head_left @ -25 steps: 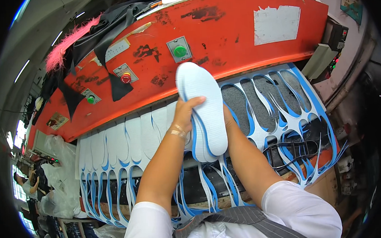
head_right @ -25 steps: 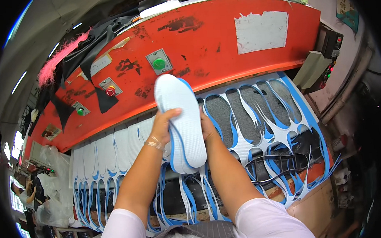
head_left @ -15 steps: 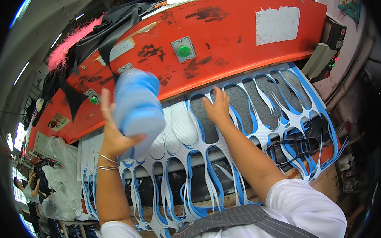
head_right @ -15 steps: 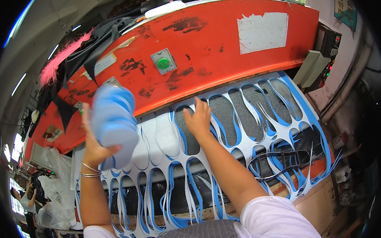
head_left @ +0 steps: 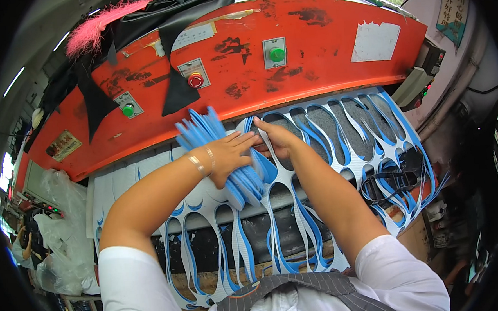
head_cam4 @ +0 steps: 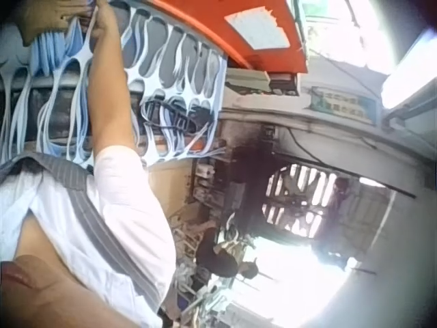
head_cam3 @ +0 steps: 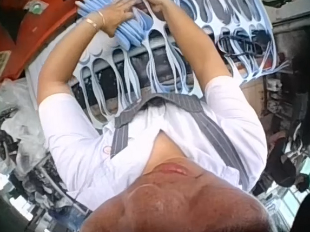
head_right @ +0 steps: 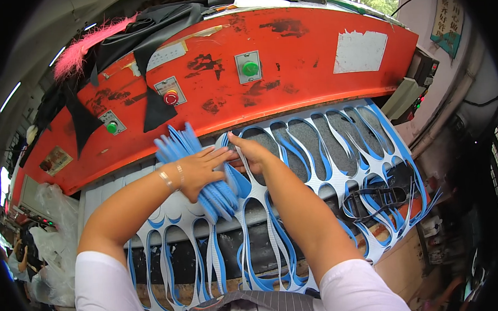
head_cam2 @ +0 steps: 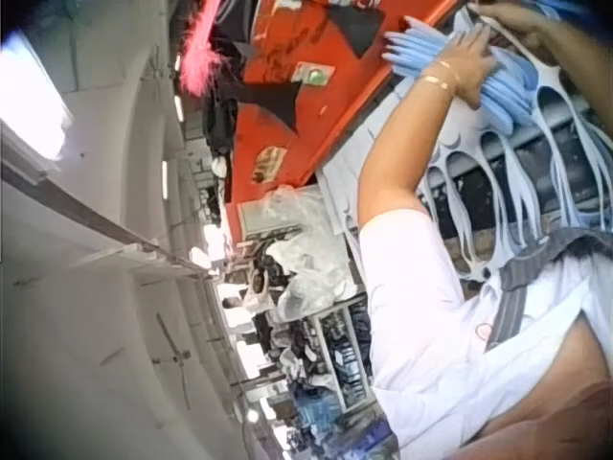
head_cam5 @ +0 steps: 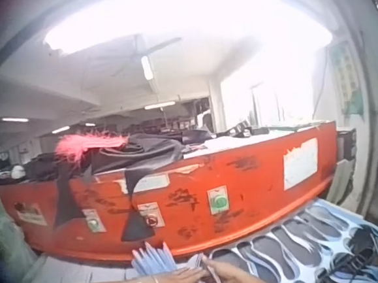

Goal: The person is using a hydraulic clicker press and a metal die to cut shoe insole shapes from a sheet of material.

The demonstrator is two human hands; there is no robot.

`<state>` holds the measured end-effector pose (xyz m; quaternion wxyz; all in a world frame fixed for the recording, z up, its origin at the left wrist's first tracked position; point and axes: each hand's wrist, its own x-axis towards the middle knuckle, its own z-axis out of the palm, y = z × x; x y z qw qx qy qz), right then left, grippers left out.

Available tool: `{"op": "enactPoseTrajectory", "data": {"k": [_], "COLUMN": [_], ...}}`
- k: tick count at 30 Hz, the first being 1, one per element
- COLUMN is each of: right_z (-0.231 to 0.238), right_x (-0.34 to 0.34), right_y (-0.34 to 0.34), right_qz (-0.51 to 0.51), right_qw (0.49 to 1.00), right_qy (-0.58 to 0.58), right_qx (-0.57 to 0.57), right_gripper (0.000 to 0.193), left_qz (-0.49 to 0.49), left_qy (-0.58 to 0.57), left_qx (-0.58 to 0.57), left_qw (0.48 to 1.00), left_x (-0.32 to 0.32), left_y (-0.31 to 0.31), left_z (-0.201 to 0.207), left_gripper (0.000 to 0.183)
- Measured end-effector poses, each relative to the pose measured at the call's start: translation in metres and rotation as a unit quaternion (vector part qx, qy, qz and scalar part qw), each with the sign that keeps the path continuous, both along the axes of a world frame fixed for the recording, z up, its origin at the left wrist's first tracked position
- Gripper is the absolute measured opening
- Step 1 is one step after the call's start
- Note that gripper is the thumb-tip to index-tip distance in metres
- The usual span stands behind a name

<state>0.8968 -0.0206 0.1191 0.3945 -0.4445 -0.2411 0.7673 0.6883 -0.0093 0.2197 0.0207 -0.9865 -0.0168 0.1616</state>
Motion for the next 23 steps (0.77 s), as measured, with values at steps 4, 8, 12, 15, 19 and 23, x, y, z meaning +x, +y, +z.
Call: {"op": "enactPoseTrajectory", "data": {"k": [4, 8, 12, 15, 19, 23], "right_z": [-0.009, -0.018, -0.018, -0.012, -0.003, -0.031], "right_x": [-0.005, -0.032, -0.069, -0.088, -0.087, -0.082], "right_y": [-0.013, -0.019, 0.009, 0.024, 0.020, 0.017], "right_qz": [-0.081, -0.178, -0.145, -0.020, -0.084, -0.094], "right_qw": [0.990, 0.484, 0.680, 0.807, 0.939, 0.992], "right_qy": [-0.111, -0.781, -0.659, -0.587, -0.334, -0.074], "right_qx": [-0.030, 0.352, 0.287, 0.060, 0.009, 0.039], "right_gripper": [0.065, 0.053, 0.051, 0.058, 0.058, 0.036], "left_qz": [-0.014, -0.019, -0.079, 0.134, 0.275, 0.331], "left_qy": [0.006, -0.131, -0.295, -0.329, -0.484, -0.567], "left_qx": [-0.045, -0.076, 0.017, -0.136, -0.411, -0.645], "left_qw": [0.999, 0.988, 0.952, 0.925, 0.722, 0.390], "left_x": [0.009, -0.026, -0.077, -0.125, -0.167, -0.188], "left_y": [0.017, -0.003, -0.058, -0.088, -0.084, -0.075], "left_z": [-0.017, -0.027, -0.026, 0.008, 0.034, 0.007], "left_gripper": [0.080, 0.066, 0.054, 0.062, 0.068, 0.066]}}
